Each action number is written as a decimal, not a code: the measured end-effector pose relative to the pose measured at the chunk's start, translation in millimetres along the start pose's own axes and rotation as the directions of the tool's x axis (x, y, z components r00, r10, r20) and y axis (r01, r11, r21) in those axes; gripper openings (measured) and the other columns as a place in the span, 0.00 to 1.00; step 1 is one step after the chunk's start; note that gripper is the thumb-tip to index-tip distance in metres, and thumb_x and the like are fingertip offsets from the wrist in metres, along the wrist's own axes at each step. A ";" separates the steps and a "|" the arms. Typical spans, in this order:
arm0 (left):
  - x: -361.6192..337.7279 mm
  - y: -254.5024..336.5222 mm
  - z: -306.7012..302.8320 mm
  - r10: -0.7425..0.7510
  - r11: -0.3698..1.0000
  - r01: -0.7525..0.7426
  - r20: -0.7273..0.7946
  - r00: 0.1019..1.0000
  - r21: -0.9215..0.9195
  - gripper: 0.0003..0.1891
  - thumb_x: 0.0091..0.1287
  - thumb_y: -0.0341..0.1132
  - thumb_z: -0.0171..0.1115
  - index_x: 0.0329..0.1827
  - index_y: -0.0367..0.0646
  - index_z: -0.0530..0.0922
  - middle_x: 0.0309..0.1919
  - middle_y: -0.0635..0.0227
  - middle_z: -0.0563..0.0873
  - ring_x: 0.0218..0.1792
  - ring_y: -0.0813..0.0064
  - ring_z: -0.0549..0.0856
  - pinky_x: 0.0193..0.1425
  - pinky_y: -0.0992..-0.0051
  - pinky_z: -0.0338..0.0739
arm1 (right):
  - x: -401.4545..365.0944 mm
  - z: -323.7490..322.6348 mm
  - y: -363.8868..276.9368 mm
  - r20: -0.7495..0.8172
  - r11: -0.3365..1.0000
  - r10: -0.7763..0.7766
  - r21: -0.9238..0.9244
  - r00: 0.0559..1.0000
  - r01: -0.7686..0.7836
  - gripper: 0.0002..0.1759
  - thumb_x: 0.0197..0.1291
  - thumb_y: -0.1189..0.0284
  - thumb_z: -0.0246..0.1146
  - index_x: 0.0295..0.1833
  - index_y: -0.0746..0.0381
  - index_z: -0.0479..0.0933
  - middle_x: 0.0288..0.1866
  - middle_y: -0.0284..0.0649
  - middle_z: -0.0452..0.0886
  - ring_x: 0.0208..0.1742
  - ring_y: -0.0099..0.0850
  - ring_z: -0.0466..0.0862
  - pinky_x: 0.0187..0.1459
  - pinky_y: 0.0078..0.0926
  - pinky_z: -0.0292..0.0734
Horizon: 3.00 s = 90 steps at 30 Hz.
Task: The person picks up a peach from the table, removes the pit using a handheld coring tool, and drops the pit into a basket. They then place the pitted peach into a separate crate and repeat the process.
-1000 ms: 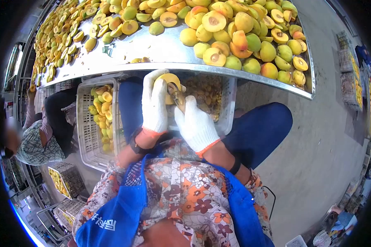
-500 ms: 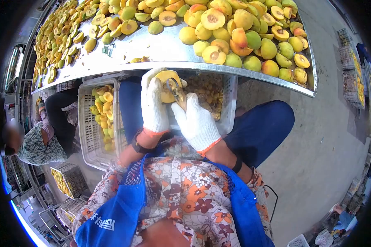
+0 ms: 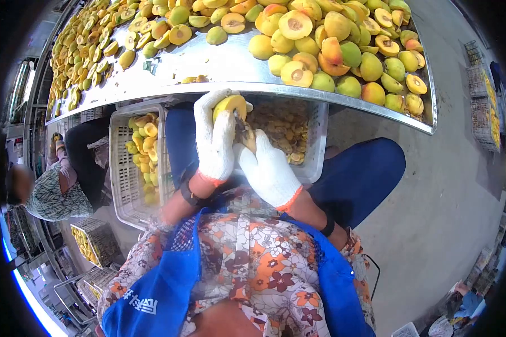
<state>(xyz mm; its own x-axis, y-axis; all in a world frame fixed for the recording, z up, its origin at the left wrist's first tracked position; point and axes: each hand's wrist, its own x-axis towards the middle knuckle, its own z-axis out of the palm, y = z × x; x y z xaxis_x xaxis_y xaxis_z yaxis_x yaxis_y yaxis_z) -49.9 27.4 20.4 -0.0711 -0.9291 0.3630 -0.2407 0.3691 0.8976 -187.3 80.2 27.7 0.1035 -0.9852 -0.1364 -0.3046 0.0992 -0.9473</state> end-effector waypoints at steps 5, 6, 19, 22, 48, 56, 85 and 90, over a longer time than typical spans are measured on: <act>17.6 14.8 -9.6 -0.296 0.871 0.359 0.226 0.928 -0.335 0.17 0.76 0.32 0.58 0.65 0.39 0.75 0.53 0.59 0.84 0.51 0.73 0.84 0.59 0.72 0.78 | 4.0 -8.0 1.0 0.002 0.996 0.040 -0.074 0.999 -0.040 0.23 0.73 0.60 0.62 0.58 0.69 0.70 0.38 0.67 0.84 0.42 0.65 0.85 0.39 0.55 0.81; 19.6 14.9 -11.6 -0.298 0.870 0.363 0.231 0.926 -0.333 0.17 0.76 0.32 0.58 0.65 0.39 0.75 0.53 0.59 0.84 0.51 0.73 0.84 0.59 0.72 0.78 | 2.1 -6.9 2.0 -0.045 0.991 0.001 -0.133 0.999 -0.007 0.23 0.72 0.59 0.62 0.58 0.68 0.70 0.38 0.66 0.84 0.42 0.65 0.85 0.39 0.56 0.81; 13.0 0.8 -10.6 -0.227 0.950 0.260 0.189 0.955 -0.173 0.13 0.79 0.36 0.52 0.52 0.38 0.83 0.45 0.68 0.86 0.44 0.81 0.82 0.52 0.78 0.76 | -10.2 -12.0 6.5 0.417 0.662 0.213 0.603 0.884 -0.444 0.17 0.77 0.61 0.61 0.61 0.60 0.74 0.30 0.29 0.76 0.22 0.19 0.74 0.24 0.21 0.68; 9.0 -10.3 -5.5 -0.248 0.941 0.273 0.139 0.959 -0.200 0.12 0.79 0.34 0.53 0.52 0.38 0.83 0.45 0.67 0.86 0.44 0.81 0.82 0.52 0.78 0.77 | -12.2 -8.7 4.8 0.489 0.512 0.249 0.667 0.836 -0.542 0.12 0.79 0.62 0.58 0.60 0.54 0.72 0.27 0.26 0.71 0.19 0.16 0.68 0.19 0.17 0.60; 2.6 -26.2 4.0 -0.245 0.788 0.349 0.262 0.933 -0.507 0.18 0.83 0.43 0.48 0.58 0.38 0.79 0.46 0.63 0.85 0.45 0.76 0.83 0.53 0.73 0.79 | -8.1 -17.0 1.2 0.694 0.230 0.123 0.675 0.709 -0.701 0.16 0.84 0.57 0.47 0.47 0.57 0.72 0.16 0.26 0.61 0.08 0.16 0.57 0.12 0.20 0.50; 25.9 -29.0 -19.7 0.010 0.635 0.403 0.528 0.849 -0.659 0.24 0.81 0.52 0.50 0.58 0.37 0.78 0.45 0.59 0.87 0.44 0.72 0.86 0.52 0.71 0.81 | -4.5 -14.2 3.9 0.770 0.093 -0.091 0.638 0.631 -0.765 0.18 0.84 0.56 0.46 0.49 0.58 0.72 0.16 0.25 0.61 0.09 0.15 0.57 0.13 0.18 0.50; 195.1 -68.7 -43.6 -0.144 0.740 0.063 0.066 0.987 0.670 0.16 0.64 0.43 0.67 0.50 0.45 0.79 0.43 0.56 0.87 0.44 0.59 0.88 0.51 0.63 0.81 | -0.2 -27.1 47.3 0.239 0.963 0.204 0.127 0.949 -0.239 0.24 0.72 0.58 0.66 0.57 0.69 0.75 0.34 0.60 0.83 0.37 0.56 0.86 0.35 0.45 0.78; 115.6 -23.0 -50.7 -0.318 0.740 0.439 0.309 0.896 -0.509 0.24 0.72 0.40 0.57 0.66 0.34 0.77 0.51 0.56 0.86 0.49 0.66 0.87 0.47 0.72 0.83 | 3.9 -28.1 14.5 0.071 1.000 0.004 -0.026 0.997 -0.002 0.25 0.71 0.58 0.66 0.56 0.71 0.73 0.38 0.65 0.83 0.43 0.63 0.85 0.37 0.49 0.79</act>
<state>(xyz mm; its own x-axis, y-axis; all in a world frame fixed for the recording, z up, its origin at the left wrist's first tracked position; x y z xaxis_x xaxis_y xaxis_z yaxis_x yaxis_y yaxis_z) -3.5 -87.3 54.4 -0.2863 -0.9574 -0.0377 0.2835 -0.1222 0.9512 -217.9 73.9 21.6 0.1696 -0.9724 -0.1602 -0.3294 0.0972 -0.9392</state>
